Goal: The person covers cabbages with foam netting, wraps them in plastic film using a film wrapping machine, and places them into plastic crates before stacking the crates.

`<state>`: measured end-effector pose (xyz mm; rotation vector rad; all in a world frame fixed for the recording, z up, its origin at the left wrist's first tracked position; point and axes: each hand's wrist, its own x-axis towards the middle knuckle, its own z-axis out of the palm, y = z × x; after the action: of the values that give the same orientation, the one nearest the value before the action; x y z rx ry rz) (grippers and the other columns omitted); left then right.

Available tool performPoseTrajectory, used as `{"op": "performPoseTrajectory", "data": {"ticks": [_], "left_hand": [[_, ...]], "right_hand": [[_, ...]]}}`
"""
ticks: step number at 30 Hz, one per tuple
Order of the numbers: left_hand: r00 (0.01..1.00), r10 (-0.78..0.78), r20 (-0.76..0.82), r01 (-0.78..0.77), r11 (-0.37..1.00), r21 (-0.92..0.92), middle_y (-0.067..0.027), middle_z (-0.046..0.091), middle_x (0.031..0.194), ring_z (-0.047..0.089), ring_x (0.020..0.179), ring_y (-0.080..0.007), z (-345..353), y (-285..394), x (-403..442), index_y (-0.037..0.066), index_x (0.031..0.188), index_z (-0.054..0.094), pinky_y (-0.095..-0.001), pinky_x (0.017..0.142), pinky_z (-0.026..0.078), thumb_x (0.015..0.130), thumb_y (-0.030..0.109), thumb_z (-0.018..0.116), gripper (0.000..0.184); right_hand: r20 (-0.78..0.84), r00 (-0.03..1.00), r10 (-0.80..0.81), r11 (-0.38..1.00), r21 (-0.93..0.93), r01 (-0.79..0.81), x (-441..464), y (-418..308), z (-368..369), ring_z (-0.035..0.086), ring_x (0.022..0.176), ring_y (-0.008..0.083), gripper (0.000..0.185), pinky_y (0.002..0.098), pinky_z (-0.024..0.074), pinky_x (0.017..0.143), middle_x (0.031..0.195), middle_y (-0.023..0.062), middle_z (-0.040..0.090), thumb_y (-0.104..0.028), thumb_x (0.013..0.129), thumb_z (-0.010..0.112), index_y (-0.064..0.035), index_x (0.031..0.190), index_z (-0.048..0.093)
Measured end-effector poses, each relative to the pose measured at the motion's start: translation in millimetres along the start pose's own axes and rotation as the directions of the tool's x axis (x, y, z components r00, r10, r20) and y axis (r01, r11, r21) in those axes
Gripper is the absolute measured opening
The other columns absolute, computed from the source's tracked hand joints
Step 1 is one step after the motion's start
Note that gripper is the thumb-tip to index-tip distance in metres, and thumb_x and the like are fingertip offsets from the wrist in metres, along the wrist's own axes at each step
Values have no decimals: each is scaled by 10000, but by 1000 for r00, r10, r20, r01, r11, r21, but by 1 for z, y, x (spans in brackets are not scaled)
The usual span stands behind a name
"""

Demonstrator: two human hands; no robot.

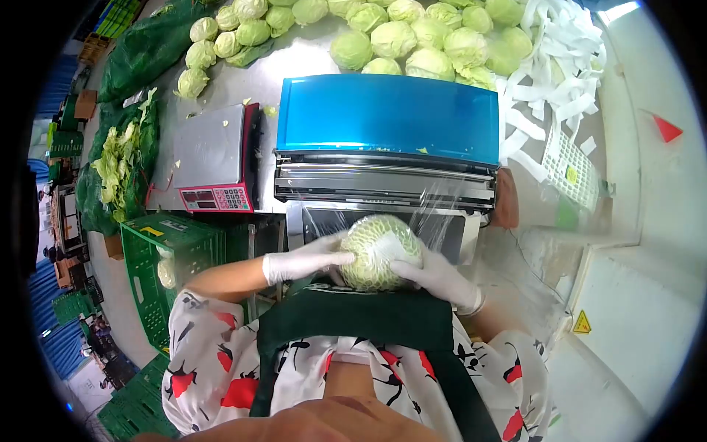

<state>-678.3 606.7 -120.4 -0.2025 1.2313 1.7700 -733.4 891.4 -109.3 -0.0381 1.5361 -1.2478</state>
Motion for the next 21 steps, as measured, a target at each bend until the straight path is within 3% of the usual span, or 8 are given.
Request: {"op": "performPoseTrajectory", "data": {"ticks": [1,6,11,12,14,16,18,21], "left_hand": [[988,-126,83,131,990,-49,-161,516,1409,582,1205,-257,-2,-7,1,41,1548,241,-367,855,568,917,635,570,927],[933,-357,54,357,892,-277,-167,527,1431,548,1263,-282,-35,-63,35,38,1503,375,-426,1083,402,918,690,519,888],[998,-14,57,37,913,-406,-161,468,1480,475,1351,-239,-19,-72,-2,18,1521,333,-376,1148,371,990,446,578,725],[997,2,-82,-26,959,-283,-147,540,1415,524,1305,-215,-17,-83,-9,39,1520,354,-340,1119,410,986,316,622,659],[878,371,-303,-189,850,492,-72,677,1210,663,1084,-163,-4,-97,-23,109,1511,393,-306,947,534,1014,245,585,551],[758,529,-381,-215,755,620,-50,666,974,649,841,-139,-5,-100,-27,151,1501,415,-305,766,548,1021,161,544,497],[605,678,-416,-210,641,738,-29,656,739,635,598,-116,-3,-90,-30,194,1492,438,-304,585,563,1029,76,502,482],[697,318,-643,-220,948,231,21,520,639,473,485,-49,-3,-69,-42,114,1454,466,-219,450,439,1065,146,457,390]], "right_hand": [[-26,991,-135,988,79,136,12,30,9,605,1075,132,731,270,536,761,1252,110,628,-469,926,645,-66,1492,418],[146,948,283,930,200,-309,33,8,9,573,1176,180,739,349,489,953,1364,84,569,-625,952,494,-95,1467,472],[187,963,193,884,394,-253,17,55,-6,575,1185,189,584,297,448,998,1370,107,568,-386,976,603,-45,1436,491],[147,977,153,905,376,-199,8,65,-6,574,1186,185,547,288,438,1007,1357,109,579,-323,975,630,-29,1420,506],[-272,956,-111,993,-65,97,2,101,6,657,925,135,386,251,504,826,1057,92,702,-182,950,663,33,1264,599],[-551,772,-316,927,-352,129,-2,125,22,666,753,101,297,241,520,700,892,78,729,-179,951,657,42,1149,660],[-616,768,-176,978,-20,207,-2,107,24,558,528,96,210,256,479,551,698,43,653,-190,967,636,11,939,691],[-616,787,28,949,265,173,-4,94,8,481,520,90,240,266,425,524,652,16,542,-222,988,605,-17,873,655]]}}
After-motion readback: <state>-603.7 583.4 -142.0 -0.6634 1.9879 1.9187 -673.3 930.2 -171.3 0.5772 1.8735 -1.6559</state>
